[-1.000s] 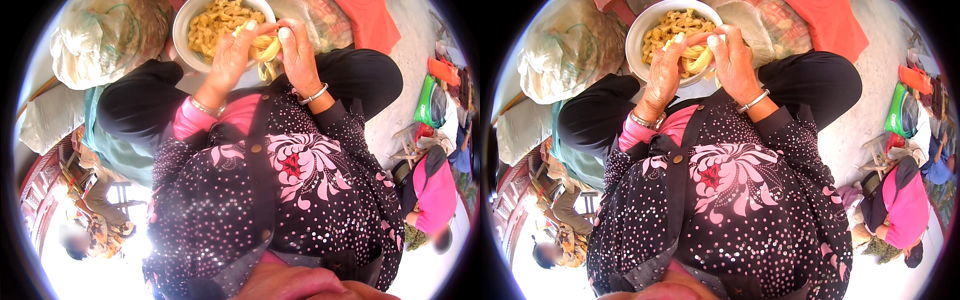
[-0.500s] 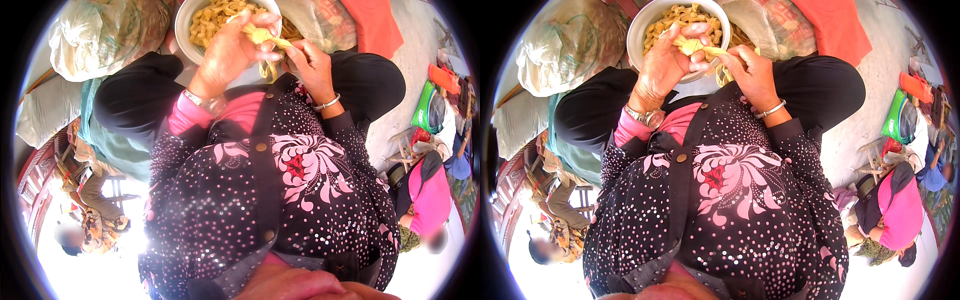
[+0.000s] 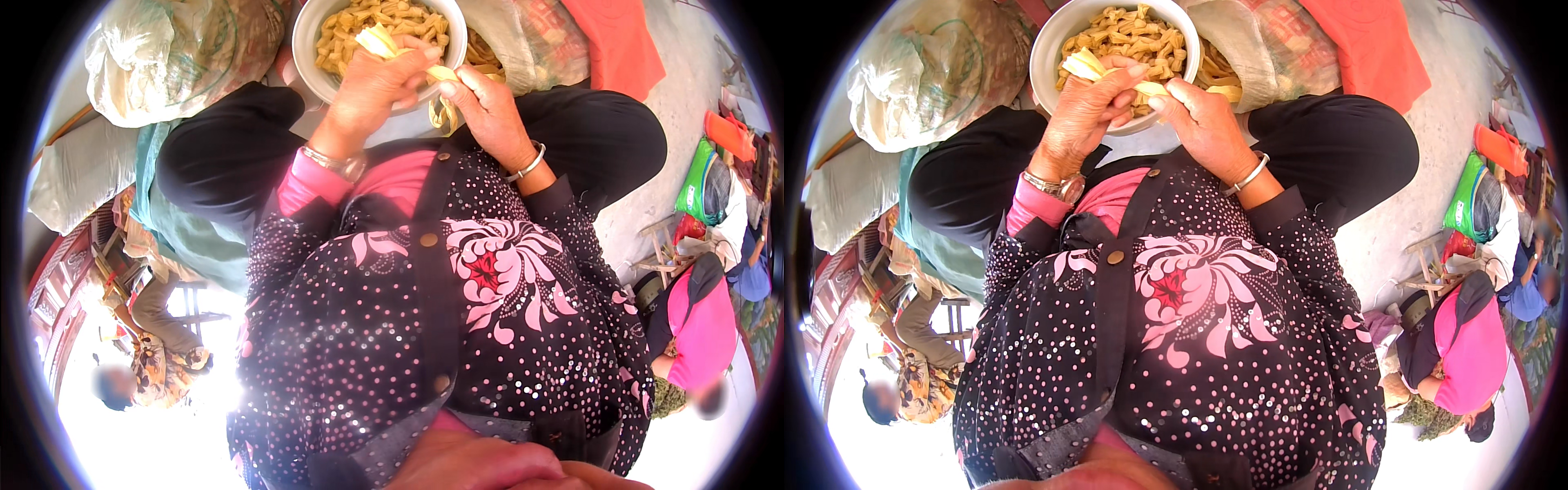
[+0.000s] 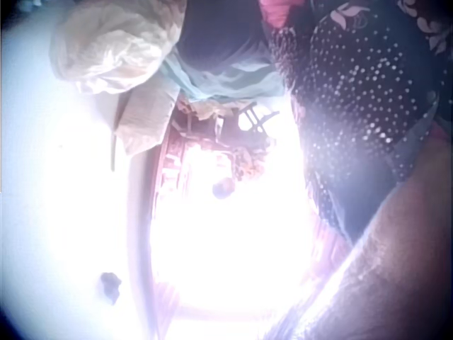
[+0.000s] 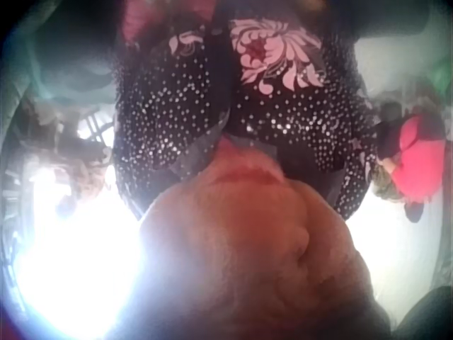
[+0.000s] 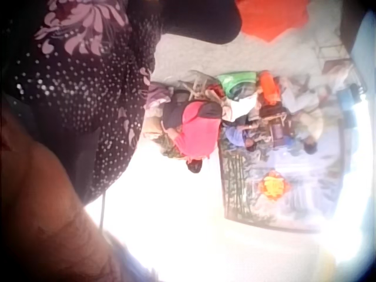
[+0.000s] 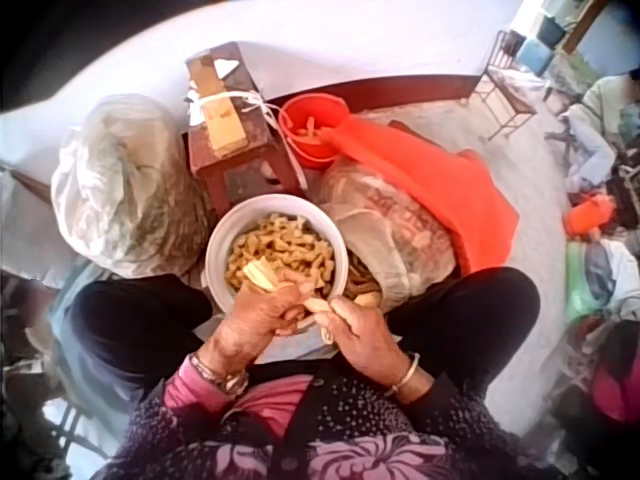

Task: The person shapes thin strips of dough by hand, folding and twisting them before placing the shaped pieces into a bowl.

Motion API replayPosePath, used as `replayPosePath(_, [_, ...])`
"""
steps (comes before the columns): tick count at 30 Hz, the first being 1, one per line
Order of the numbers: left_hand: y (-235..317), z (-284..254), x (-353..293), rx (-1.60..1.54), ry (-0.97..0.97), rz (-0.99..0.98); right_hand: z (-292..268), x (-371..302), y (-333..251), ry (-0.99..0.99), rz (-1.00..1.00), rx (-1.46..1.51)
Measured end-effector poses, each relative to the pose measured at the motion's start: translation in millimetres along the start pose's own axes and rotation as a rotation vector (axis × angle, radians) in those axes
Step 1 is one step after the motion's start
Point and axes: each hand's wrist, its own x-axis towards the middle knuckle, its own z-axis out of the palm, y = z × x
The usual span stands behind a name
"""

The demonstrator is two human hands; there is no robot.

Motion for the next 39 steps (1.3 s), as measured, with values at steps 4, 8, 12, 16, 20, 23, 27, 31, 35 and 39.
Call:
replayPosePath(4, [5,-11,-8,-0.123,0.097,0.072,-11,-4,-10,-0.06,0.027,0.018])
replayPosePath(8, [10,-15,-13,-0.173,0.143,0.133,-16,-3,-18,-0.122,0.045,-0.034])
replayPosePath(12, [29,-19,-17,-0.061,0.188,0.212,-18,6,-5,-0.176,0.075,0.002])
replayPosePath(16, [44,-26,-26,0.039,0.16,0.337,-19,4,26,-0.177,0.064,-0.323])
replayPosePath(20, [49,-26,-43,0.042,0.237,0.375,-11,-3,21,-0.165,-0.034,-0.379])
replayPosePath(23, [61,-19,-59,0.005,0.352,0.459,-12,-6,-1,-0.126,-0.117,-0.386])
replayPosePath(27, [85,-19,-92,0.006,0.227,0.6,-18,-5,-41,-0.062,-0.236,-0.365])
replayPosePath(31, [114,-31,-116,-0.147,-0.036,0.706,-12,-8,-71,-0.039,-0.402,-0.302])
replayPosePath(35, [149,-53,-171,-0.215,0.015,0.847,3,-9,-108,-0.088,-0.542,-0.093])
replayPosePath(39, [180,-63,-202,-0.109,-0.02,1.043,3,5,-144,-0.24,-0.547,-0.063])
